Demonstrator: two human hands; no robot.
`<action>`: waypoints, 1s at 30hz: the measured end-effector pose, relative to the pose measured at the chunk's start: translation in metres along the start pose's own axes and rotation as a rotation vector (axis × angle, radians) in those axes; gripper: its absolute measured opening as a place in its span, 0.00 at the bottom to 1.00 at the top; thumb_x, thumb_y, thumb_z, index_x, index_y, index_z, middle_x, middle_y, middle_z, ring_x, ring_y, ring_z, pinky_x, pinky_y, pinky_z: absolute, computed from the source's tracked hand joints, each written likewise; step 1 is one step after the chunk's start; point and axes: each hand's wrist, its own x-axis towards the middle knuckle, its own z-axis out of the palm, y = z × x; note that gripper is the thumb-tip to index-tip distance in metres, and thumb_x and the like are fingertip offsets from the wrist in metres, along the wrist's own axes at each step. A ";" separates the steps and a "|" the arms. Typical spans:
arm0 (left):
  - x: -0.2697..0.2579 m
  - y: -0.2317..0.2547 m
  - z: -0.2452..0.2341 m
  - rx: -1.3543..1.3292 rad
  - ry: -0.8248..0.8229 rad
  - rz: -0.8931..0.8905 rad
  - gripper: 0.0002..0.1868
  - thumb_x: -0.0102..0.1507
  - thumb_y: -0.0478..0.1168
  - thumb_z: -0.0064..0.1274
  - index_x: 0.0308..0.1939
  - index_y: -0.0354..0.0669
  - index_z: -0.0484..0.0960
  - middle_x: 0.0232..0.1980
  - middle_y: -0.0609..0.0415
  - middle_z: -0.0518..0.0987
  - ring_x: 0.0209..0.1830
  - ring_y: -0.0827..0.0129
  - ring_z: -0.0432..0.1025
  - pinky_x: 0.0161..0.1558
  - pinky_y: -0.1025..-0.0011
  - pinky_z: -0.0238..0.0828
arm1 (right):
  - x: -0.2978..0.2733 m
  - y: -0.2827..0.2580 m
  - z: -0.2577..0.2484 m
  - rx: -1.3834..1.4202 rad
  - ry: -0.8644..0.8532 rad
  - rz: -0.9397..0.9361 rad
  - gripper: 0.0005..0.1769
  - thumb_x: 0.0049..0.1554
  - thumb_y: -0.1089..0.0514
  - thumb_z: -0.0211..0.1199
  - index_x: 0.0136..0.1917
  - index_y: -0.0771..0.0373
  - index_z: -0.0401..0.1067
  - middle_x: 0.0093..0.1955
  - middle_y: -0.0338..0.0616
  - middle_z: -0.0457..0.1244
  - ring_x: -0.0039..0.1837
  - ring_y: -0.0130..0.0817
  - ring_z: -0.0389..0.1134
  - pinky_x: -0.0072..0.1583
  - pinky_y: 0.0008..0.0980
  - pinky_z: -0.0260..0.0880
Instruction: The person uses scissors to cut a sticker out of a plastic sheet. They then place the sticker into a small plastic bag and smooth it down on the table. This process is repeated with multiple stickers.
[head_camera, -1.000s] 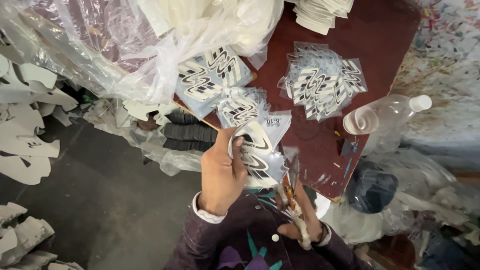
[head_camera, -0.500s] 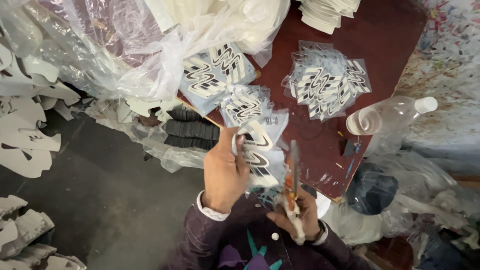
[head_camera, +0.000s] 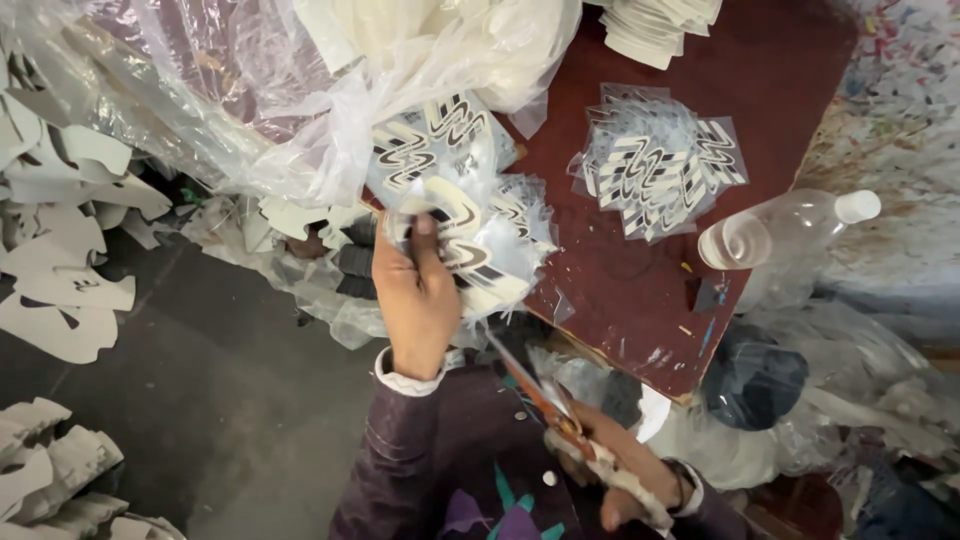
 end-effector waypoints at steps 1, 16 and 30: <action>0.002 0.004 0.002 -0.025 0.012 0.032 0.06 0.76 0.33 0.41 0.53 0.34 0.74 0.40 0.58 0.76 0.36 0.78 0.64 0.40 0.75 0.65 | 0.005 -0.001 0.008 0.010 0.052 0.056 0.71 0.49 0.26 0.74 0.85 0.71 0.44 0.50 0.41 0.59 0.46 0.28 0.59 0.50 0.28 0.60; -0.022 0.006 0.043 0.196 -0.070 -0.102 0.09 0.72 0.35 0.43 0.54 0.34 0.72 0.25 0.41 0.76 0.19 0.50 0.71 0.24 0.62 0.62 | 0.059 -0.023 0.021 -0.334 0.567 -0.274 0.74 0.48 0.35 0.80 0.85 0.69 0.35 0.72 0.45 0.52 0.60 0.32 0.57 0.60 0.35 0.61; -0.025 -0.020 0.093 0.282 -0.265 0.091 0.14 0.65 0.29 0.43 0.55 0.33 0.71 0.27 0.37 0.76 0.25 0.43 0.73 0.26 0.53 0.64 | 0.027 0.014 -0.008 -0.438 1.087 -0.006 0.20 0.50 0.64 0.75 0.52 0.64 0.68 0.37 0.34 0.62 0.39 0.20 0.60 0.41 0.24 0.62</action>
